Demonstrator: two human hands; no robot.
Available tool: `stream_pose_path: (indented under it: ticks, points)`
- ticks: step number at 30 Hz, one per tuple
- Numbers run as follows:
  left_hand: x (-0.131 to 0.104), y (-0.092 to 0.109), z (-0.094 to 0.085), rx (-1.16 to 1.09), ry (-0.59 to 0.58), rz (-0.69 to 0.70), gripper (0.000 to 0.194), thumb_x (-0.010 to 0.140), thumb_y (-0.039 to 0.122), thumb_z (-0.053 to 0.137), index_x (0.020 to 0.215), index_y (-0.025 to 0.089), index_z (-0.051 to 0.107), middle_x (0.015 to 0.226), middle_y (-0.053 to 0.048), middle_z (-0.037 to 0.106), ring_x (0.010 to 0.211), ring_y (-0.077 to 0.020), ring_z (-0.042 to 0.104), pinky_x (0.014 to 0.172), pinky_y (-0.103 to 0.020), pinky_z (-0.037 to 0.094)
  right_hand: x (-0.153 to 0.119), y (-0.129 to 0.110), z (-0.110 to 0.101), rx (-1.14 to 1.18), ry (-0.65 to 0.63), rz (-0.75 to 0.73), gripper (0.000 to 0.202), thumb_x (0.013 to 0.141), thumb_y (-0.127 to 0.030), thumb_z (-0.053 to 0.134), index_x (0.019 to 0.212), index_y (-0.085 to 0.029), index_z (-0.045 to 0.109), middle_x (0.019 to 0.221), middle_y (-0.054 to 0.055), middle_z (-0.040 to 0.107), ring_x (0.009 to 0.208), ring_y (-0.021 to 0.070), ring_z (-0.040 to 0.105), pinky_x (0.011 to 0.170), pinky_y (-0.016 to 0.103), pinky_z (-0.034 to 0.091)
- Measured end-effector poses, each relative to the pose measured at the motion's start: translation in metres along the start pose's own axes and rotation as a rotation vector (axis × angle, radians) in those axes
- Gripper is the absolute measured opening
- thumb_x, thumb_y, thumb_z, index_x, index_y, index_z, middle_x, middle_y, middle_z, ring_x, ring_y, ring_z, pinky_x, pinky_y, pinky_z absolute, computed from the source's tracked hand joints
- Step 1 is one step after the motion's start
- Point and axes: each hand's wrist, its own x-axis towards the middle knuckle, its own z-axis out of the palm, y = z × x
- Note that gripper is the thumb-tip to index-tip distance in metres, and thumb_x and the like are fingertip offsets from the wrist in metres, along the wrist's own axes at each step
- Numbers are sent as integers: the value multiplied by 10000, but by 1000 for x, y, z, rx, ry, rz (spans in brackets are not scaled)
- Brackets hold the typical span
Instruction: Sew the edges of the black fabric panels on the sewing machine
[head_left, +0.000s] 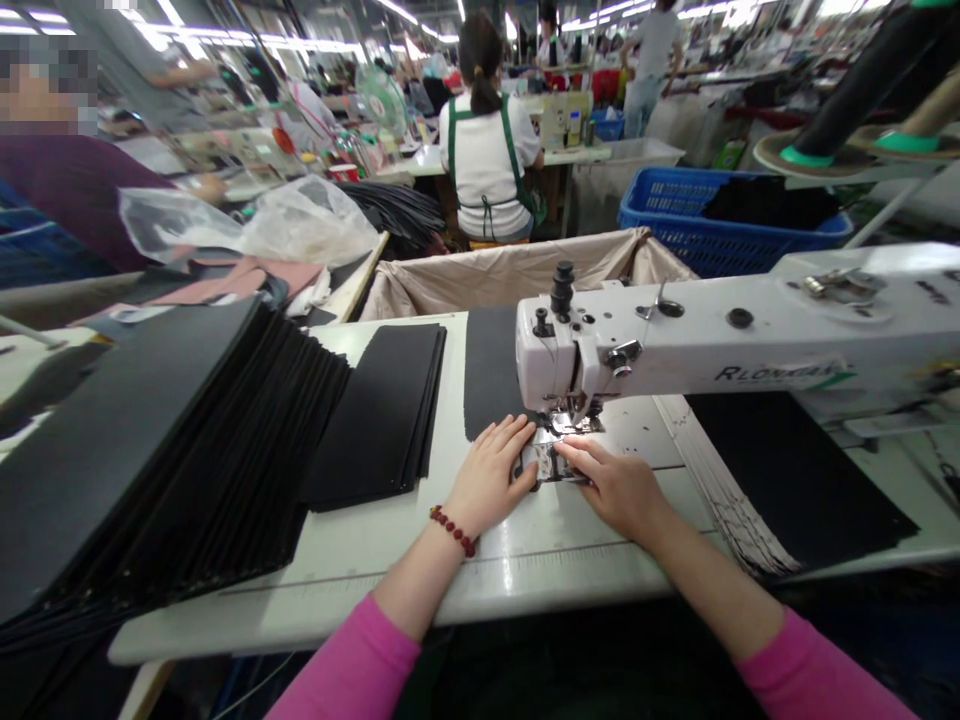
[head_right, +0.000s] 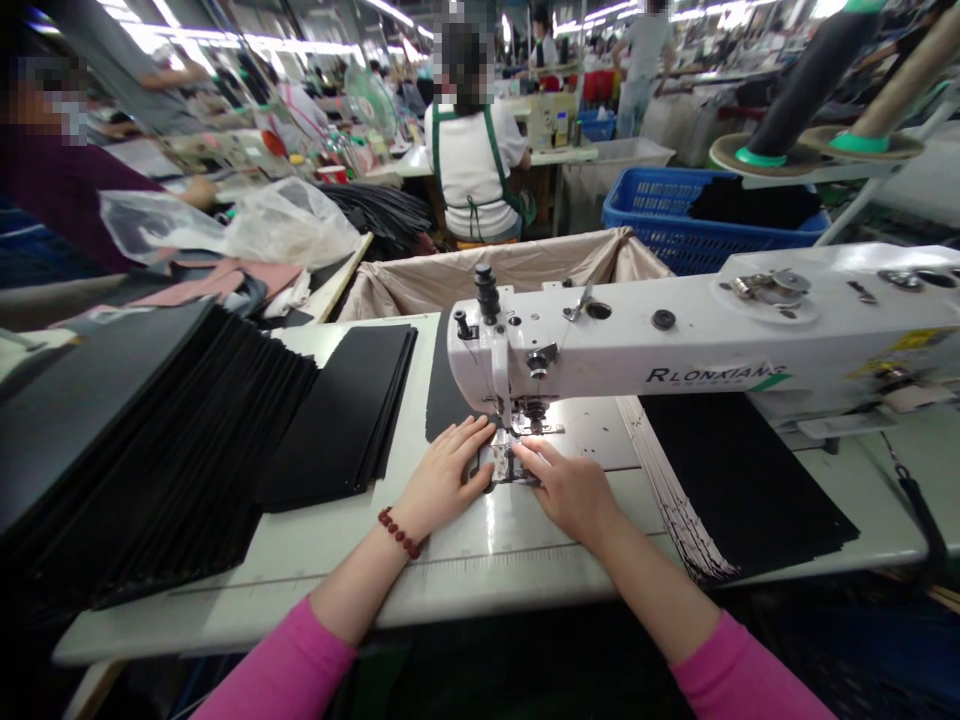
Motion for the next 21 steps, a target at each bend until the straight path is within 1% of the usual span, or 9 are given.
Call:
stream_pose_path:
  ticks: [2, 6, 8, 11, 13, 16, 18, 19, 21]
  points:
    - [0, -1, 1, 9, 6, 2, 544, 932, 346, 504, 1447, 224, 379, 1522, -52, 388, 1431, -219, 292, 1191, -433, 220, 0, -1, -1, 13, 7, 2, 596, 855, -141, 511, 1420, -307, 414, 1431, -5, 500, 1107, 207, 609, 870, 335, 510]
    - [1, -2, 5, 41, 30, -4, 629, 940, 371, 485, 1492, 152, 278, 1572, -93, 278, 1469, -236, 179, 1196, -436, 195, 0, -2, -1, 26, 30, 10, 562, 857, -144, 510, 1394, -292, 444, 1424, -4, 507, 1124, 200, 599, 891, 323, 501]
    - [1, -2, 6, 72, 33, -11, 655, 941, 385, 479, 1501, 137, 249, 1578, -103, 259, 1470, -244, 176, 1191, -436, 201, 0, -2, -1, 25, 40, 15, 549, 858, -151, 512, 1386, -286, 451, 1418, -5, 514, 1126, 202, 598, 883, 318, 503]
    - [3, 1, 5, 112, 29, -21, 610, 955, 380, 456, 1492, 154, 276, 1546, -93, 338, 1443, -240, 264, 1178, -427, 226, -1, -1, -1, 21, 51, 22, 558, 849, -150, 520, 1386, -287, 449, 1404, -7, 528, 1120, 207, 600, 861, 312, 506]
    - [3, 3, -1, 131, 38, -46, 535, 978, 344, 411, 1473, 163, 320, 1476, -95, 453, 1388, -234, 372, 1158, -425, 258, -2, -1, -1, 20, 59, 28, 555, 846, -144, 520, 1380, -285, 456, 1392, 0, 539, 1120, 211, 600, 854, 309, 505]
    - [-2, 11, -12, 164, 61, -118, 453, 1012, 304, 307, 1427, 150, 402, 1178, -116, 672, 1164, -248, 583, 1073, -446, 353, -4, -1, 0, 22, 71, 36, 528, 858, -148, 510, 1368, -276, 472, 1369, 18, 557, 1114, 218, 601, 848, 307, 502]
    - [-11, 19, -19, 189, 73, -174, 462, 1015, 351, 285, 1380, 130, 463, 993, -126, 707, 1016, -274, 639, 992, -473, 410, -5, -1, 1, 25, 78, 41, 509, 868, -157, 505, 1363, -271, 480, 1347, 31, 572, 1099, 224, 607, 840, 309, 502]
    - [-19, 23, -21, 200, 78, -195, 481, 1006, 401, 310, 1357, 125, 488, 980, -136, 699, 996, -288, 637, 962, -480, 428, -6, -1, 1, 27, 81, 42, 499, 870, -161, 505, 1358, -266, 487, 1335, 38, 579, 1090, 227, 611, 834, 310, 502]
    - [-41, 32, -23, 213, 85, -207, 552, 953, 510, 414, 1346, 133, 502, 1126, -168, 651, 1092, -320, 590, 968, -488, 433, -7, 0, 1, 30, 89, 44, 486, 865, -160, 512, 1341, -257, 505, 1314, 49, 590, 1076, 231, 615, 826, 311, 503]
